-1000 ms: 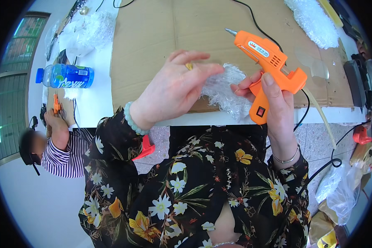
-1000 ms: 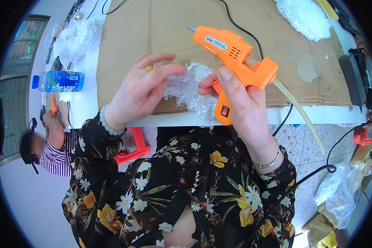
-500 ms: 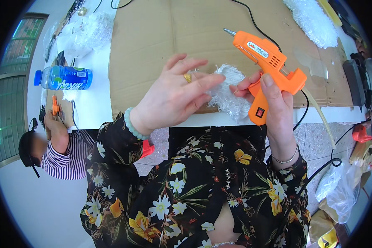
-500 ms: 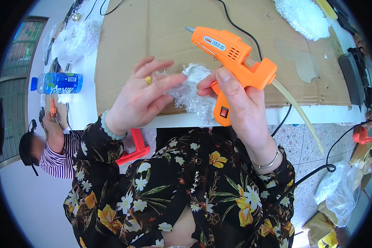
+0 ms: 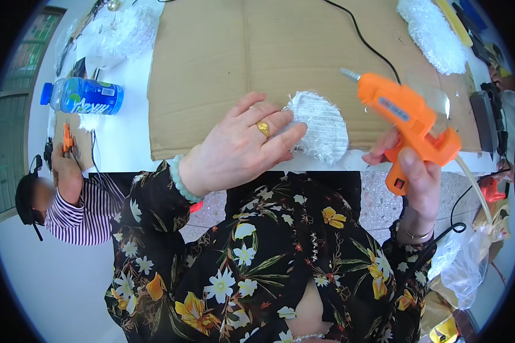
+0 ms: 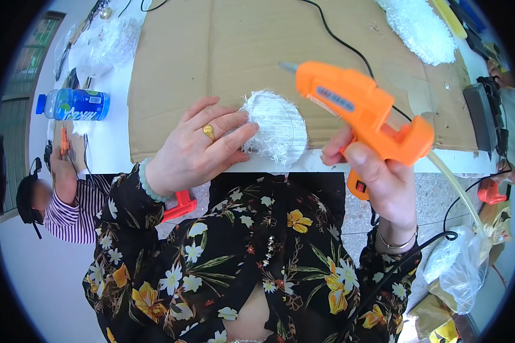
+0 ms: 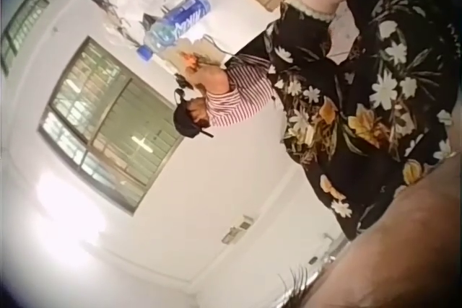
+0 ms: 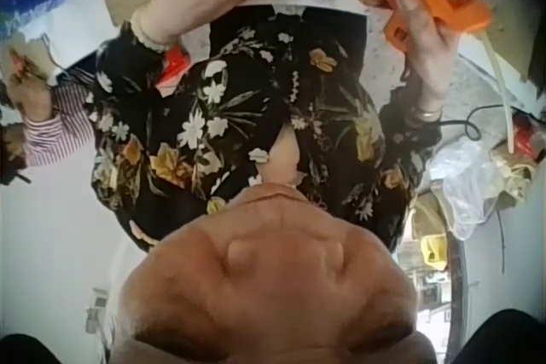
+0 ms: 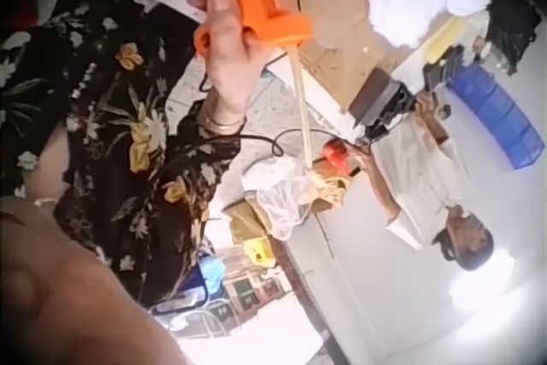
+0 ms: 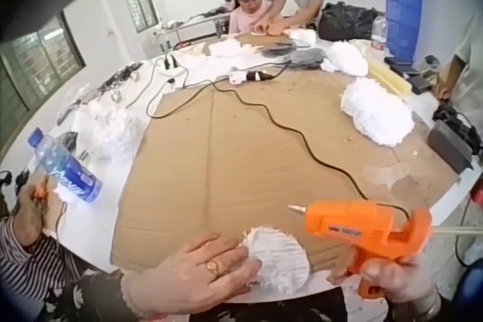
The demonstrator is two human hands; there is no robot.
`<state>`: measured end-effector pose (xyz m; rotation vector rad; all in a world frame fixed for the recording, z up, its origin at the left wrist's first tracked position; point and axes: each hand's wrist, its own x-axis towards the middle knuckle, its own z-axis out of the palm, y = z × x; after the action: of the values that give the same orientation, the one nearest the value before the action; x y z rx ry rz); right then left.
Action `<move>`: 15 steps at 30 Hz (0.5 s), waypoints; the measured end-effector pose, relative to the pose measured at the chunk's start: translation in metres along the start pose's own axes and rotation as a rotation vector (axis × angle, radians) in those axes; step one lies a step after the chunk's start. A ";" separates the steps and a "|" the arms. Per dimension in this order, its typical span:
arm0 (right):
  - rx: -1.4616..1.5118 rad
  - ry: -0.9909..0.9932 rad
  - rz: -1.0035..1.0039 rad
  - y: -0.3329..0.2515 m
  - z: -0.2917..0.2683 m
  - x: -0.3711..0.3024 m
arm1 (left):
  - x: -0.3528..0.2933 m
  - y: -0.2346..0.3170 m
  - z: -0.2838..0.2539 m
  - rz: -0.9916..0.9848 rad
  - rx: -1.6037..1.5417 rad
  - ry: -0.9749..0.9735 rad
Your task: Applying hot glue to white fabric pieces to assemble them on a workbench.
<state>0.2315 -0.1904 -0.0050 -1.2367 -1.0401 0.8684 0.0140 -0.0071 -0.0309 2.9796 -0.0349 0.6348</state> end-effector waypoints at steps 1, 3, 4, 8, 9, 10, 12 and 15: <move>-0.068 -0.069 0.063 -0.001 -0.003 -0.001 | 0.000 0.001 0.002 0.013 0.037 0.026; -0.150 -0.120 0.233 -0.003 0.000 -0.002 | 0.000 0.003 0.004 0.016 0.071 0.058; -0.158 -0.126 0.235 -0.005 0.003 0.000 | 0.001 0.003 0.005 0.021 0.098 0.058; -0.263 -0.190 0.421 -0.015 0.009 0.007 | 0.002 0.005 0.004 0.003 0.088 0.076; -0.300 -0.214 0.409 -0.015 0.008 0.008 | 0.003 0.005 0.004 -0.003 0.086 0.080; -0.334 -0.241 0.391 -0.014 0.008 0.010 | 0.002 0.005 0.004 -0.021 0.024 0.109; -0.309 -0.231 0.376 -0.013 0.009 0.010 | 0.001 0.005 0.002 -0.043 -0.034 0.138; -0.269 -0.208 0.374 -0.010 0.006 0.010 | 0.007 0.003 -0.002 -0.152 -0.188 0.204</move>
<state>0.2285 -0.1805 0.0060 -1.6268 -1.1362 1.1920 0.0189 -0.0102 -0.0259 2.6929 0.1379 0.8593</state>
